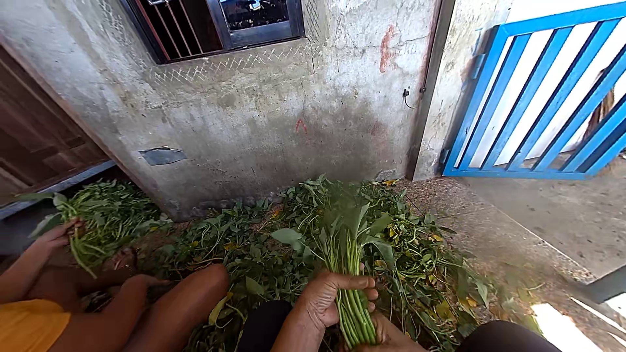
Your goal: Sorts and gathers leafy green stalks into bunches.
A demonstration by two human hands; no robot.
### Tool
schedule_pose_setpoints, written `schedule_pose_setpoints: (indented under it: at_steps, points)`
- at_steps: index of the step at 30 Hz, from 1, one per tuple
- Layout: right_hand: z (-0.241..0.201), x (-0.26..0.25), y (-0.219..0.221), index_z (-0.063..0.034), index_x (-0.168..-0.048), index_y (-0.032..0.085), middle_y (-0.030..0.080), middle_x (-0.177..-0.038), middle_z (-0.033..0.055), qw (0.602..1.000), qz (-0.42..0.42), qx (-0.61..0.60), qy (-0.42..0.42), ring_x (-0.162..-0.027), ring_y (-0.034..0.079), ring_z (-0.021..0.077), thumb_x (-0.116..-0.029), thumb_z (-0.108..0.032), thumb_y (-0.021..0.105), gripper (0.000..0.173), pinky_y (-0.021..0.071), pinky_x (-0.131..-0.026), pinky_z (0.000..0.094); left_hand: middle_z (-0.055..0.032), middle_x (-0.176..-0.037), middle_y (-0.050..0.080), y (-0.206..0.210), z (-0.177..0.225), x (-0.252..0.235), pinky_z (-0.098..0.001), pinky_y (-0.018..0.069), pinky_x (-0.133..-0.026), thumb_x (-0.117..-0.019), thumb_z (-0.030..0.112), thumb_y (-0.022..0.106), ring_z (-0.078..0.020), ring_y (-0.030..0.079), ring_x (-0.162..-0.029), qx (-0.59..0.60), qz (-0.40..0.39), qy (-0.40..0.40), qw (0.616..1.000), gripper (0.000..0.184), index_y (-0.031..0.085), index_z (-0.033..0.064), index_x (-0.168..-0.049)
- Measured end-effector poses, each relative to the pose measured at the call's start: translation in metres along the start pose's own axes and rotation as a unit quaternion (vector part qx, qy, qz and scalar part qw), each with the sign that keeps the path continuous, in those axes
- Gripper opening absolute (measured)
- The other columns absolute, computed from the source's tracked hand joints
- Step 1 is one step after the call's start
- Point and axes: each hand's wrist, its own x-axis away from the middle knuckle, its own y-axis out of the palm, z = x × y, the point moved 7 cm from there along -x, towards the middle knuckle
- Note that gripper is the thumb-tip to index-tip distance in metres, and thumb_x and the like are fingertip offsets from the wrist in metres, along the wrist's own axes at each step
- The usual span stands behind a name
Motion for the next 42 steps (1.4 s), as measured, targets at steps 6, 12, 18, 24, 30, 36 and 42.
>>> schedule_pose_setpoints:
  at_steps: [6,12,18,24,30,36,42]
  points:
    - [0.007,-0.001,-0.026,-0.006,-0.11,0.073,0.077,-0.097,0.0004,0.991,0.025,0.121,0.05,-0.09,0.072,0.0088,-0.0911,-0.022,0.078,0.025,0.0608,-0.085,0.0319,-0.0206,-0.089,0.071,-0.011,0.034,0.008,-0.0448,0.0632,-0.069,-0.0901,-0.011,0.065,-0.031,0.073,-0.073,0.041,0.099,0.097,0.99,0.024,0.056,-0.0039,-0.112]
    - [0.067,0.028,-0.077,0.0018,-0.128,0.064,0.069,-0.119,0.018,0.909,0.019,0.284,0.303,-0.113,0.066,0.0277,-0.0855,-0.031,0.083,0.057,0.0509,-0.104,0.0487,-0.0243,-0.091,0.072,-0.043,0.07,0.023,-0.0467,0.0634,-0.068,-0.0896,-0.011,0.067,-0.0347,0.074,-0.075,0.098,0.21,0.196,0.953,0.028,0.058,-0.0065,-0.115]
    - [-0.014,0.035,-0.127,-0.0001,-0.13,0.065,0.064,-0.13,0.0248,0.802,0.272,0.507,0.161,-0.122,0.061,0.0403,-0.0994,-0.024,0.056,0.04,0.0482,-0.105,0.0589,-0.0242,-0.094,0.072,-0.057,0.069,0.024,-0.0472,0.0631,-0.069,-0.0917,-0.009,0.066,-0.0341,0.073,-0.076,0.137,0.246,0.246,0.928,0.021,0.06,-0.0065,-0.112]
    - [-0.07,-0.024,-0.048,-0.0034,-0.139,0.054,0.07,-0.125,0.0052,0.926,0.209,0.309,-0.048,-0.114,0.068,0.0143,-0.0757,-0.044,0.088,0.083,0.0587,-0.098,0.0335,-0.0233,-0.096,0.073,-0.019,0.061,0.005,-0.0476,0.0624,-0.07,-0.09,-0.008,0.069,-0.033,0.073,-0.077,0.154,0.219,0.263,0.927,0.023,0.061,-0.0049,-0.112]
    - [-0.02,-0.019,-0.052,-0.0066,-0.117,0.066,0.074,-0.091,0.007,0.994,0.066,0.051,0.067,-0.079,0.072,0.0191,-0.082,-0.017,0.082,0.039,0.0622,-0.077,0.0386,-0.0207,-0.098,0.072,-0.016,0.078,0.011,-0.0479,0.062,-0.074,-0.0951,-0.001,0.064,-0.0316,0.072,-0.082,0.167,0.212,0.233,0.934,0.014,0.064,-0.0037,-0.109]
    - [-0.01,0.0,-0.062,-0.0094,-0.13,0.061,0.072,-0.11,0.0053,0.989,0.038,0.098,0.106,-0.098,0.07,0.0164,-0.0792,-0.019,0.086,0.058,0.0589,-0.088,0.036,-0.0195,-0.099,0.072,-0.042,0.072,0.01,-0.0483,0.0624,-0.076,-0.0963,0.002,0.064,-0.0311,0.073,-0.086,0.203,0.246,0.237,0.918,0.016,0.064,-0.0037,-0.112]
    - [-0.065,0.018,-0.091,-0.0044,-0.147,0.05,0.059,-0.143,0.0125,0.898,0.228,0.374,0.044,-0.134,0.055,0.0209,-0.0653,-0.066,0.086,0.108,0.0489,-0.111,0.0408,-0.0224,-0.096,0.073,-0.049,0.063,0.009,-0.0488,0.0623,-0.074,-0.0907,-0.006,0.069,-0.0329,0.073,-0.082,0.161,0.288,0.291,0.898,0.023,0.062,-0.0069,-0.112]
